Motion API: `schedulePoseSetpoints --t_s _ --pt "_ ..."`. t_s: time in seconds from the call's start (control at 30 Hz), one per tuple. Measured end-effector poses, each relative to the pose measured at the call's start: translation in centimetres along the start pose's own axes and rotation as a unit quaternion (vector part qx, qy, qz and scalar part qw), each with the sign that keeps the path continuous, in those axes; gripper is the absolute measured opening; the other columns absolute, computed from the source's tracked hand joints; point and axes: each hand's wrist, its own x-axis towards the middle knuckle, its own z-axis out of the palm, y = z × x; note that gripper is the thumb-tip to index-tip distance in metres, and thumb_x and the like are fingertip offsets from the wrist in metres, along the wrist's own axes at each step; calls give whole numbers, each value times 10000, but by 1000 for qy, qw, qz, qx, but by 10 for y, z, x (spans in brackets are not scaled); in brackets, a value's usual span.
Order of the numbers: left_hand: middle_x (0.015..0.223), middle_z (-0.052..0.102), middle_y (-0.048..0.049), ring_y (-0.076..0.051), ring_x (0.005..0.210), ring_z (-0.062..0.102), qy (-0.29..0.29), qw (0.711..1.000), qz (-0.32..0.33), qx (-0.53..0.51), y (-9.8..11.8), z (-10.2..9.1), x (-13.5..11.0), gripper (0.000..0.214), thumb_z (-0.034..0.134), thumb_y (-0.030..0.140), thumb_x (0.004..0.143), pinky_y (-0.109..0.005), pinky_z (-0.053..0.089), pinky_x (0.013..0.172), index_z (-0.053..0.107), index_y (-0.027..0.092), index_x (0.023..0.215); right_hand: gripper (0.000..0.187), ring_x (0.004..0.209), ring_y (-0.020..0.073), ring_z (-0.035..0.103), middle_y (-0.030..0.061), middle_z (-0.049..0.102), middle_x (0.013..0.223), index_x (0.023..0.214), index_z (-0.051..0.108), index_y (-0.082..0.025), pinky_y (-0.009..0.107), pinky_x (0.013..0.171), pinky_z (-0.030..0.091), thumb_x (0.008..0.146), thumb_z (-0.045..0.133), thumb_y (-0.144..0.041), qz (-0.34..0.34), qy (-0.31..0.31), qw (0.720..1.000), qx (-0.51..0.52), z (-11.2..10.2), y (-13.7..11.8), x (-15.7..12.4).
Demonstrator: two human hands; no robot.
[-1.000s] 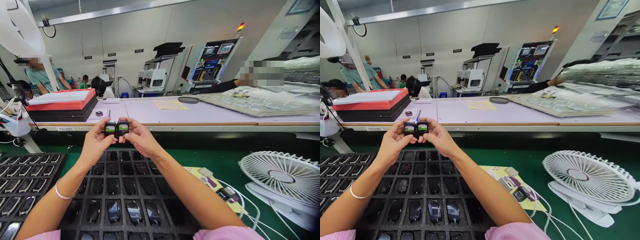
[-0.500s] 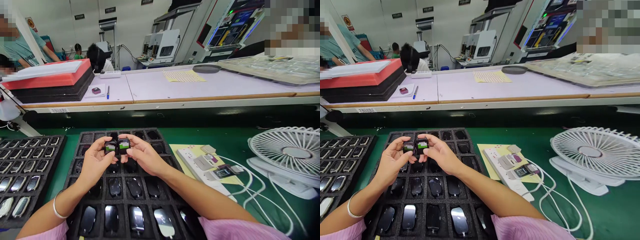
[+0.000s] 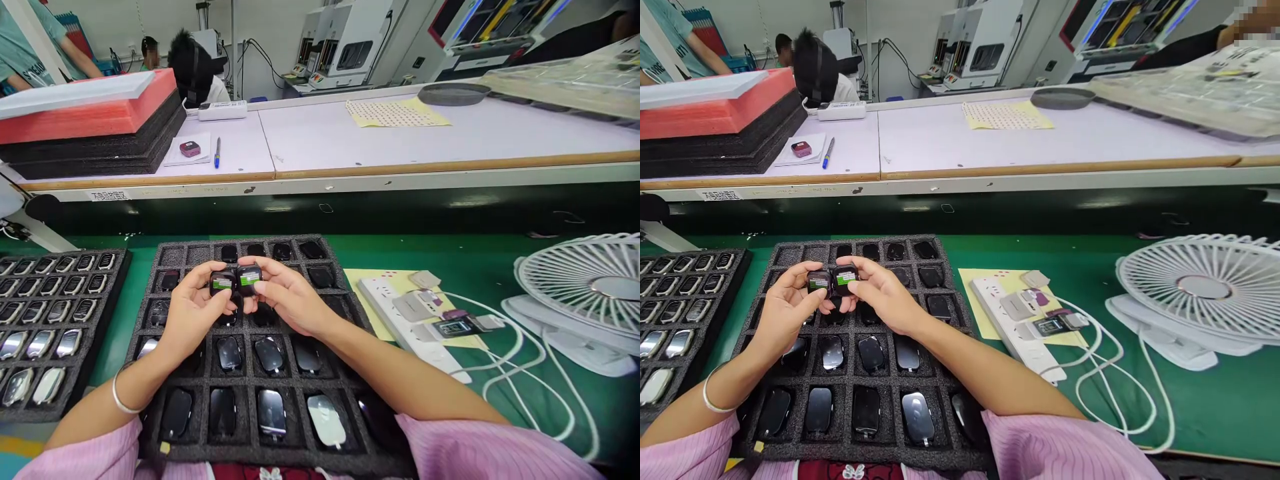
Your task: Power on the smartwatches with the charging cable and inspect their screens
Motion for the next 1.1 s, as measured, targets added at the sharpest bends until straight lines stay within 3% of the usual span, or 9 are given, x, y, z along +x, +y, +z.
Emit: schedulePoseSetpoints --t_s 0.17,0.4,0.73,1.1 --pt "947 709 -19 -93 565 672 9 1000 2 1 -1 1 1 376 769 227 729 -227 609 551 638 188 1080 370 657 140 659 -18 662 756 1235 560 -201 315 659 525 892 644 -312 3 -5 1000 -26 -2 1 0" --pt "1002 706 -28 -114 607 708 -13 1000 -9 -6 0 -1 1 391 748 233 763 -256 630 615 629 198 1134 380 670 129 662 -8 659 849 1199 569 -208 297 643 524 834 675 -227 -10 -3 1000 -17 -5 4 2" --pt "1059 720 -61 -140 601 723 -17 1000 -19 12 -2 -1 2 378 747 327 789 -283 635 611 647 189 1127 335 595 106 627 -13 641 843 1132 586 -211 276 584 531 842 707 -327 -1 17 999 -36 -5 3 3" --pt "1071 713 -62 -146 664 735 -35 999 -17 0 -3 -5 -1 386 712 233 799 -290 633 676 632 201 1175 360 640 121 646 -9 641 862 1178 582 -218 294 625 528 827 662 -211 -17 2 1000 -19 -8 6 2"
